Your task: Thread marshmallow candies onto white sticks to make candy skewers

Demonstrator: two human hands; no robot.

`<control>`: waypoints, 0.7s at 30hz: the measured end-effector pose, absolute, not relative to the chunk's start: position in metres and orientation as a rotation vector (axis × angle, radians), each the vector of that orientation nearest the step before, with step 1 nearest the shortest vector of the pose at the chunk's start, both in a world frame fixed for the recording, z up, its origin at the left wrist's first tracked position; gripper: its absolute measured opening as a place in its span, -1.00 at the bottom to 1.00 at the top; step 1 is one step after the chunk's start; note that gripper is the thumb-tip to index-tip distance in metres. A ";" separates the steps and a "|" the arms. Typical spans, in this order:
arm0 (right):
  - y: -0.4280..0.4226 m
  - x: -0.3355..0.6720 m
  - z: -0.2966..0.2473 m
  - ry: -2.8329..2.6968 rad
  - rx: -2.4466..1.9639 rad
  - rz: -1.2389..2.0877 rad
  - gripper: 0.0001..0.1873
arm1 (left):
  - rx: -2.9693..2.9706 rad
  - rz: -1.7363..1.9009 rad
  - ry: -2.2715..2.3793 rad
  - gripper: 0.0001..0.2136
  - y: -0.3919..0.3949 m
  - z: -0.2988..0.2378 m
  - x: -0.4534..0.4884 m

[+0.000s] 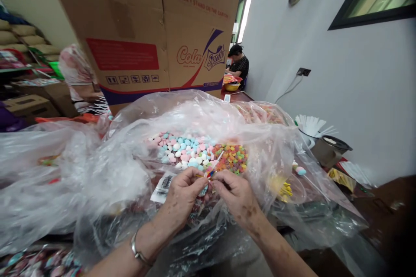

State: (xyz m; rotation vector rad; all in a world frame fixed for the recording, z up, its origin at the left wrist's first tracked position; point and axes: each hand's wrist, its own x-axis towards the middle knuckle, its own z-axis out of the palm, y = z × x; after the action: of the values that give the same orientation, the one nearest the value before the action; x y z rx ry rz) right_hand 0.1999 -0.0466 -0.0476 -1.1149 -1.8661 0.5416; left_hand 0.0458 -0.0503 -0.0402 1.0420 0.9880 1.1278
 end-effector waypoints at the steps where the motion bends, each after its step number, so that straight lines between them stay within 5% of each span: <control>1: -0.048 0.198 -0.050 -1.890 -1.114 0.407 -0.82 | 1.066 1.131 1.010 -0.79 -0.050 -0.042 0.046; 7: -0.053 0.195 -0.048 -2.139 -0.866 -0.532 -0.68 | 1.321 1.018 1.118 -0.90 -0.038 -0.042 0.037; 15: -0.046 0.215 -0.028 -2.651 -0.382 -0.378 -0.70 | 1.621 0.355 0.917 -0.90 -0.032 -0.013 0.022; 21: -0.059 0.202 -0.043 -2.481 -0.726 -0.485 -0.69 | 1.915 0.553 1.051 -0.86 -0.037 -0.028 0.029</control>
State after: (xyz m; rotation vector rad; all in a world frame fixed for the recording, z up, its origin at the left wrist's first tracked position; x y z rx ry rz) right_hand 0.2023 -0.0593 -0.0427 -0.7264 -2.4812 -0.4849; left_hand 0.0285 -0.0374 -0.0278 1.9151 1.0507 0.5528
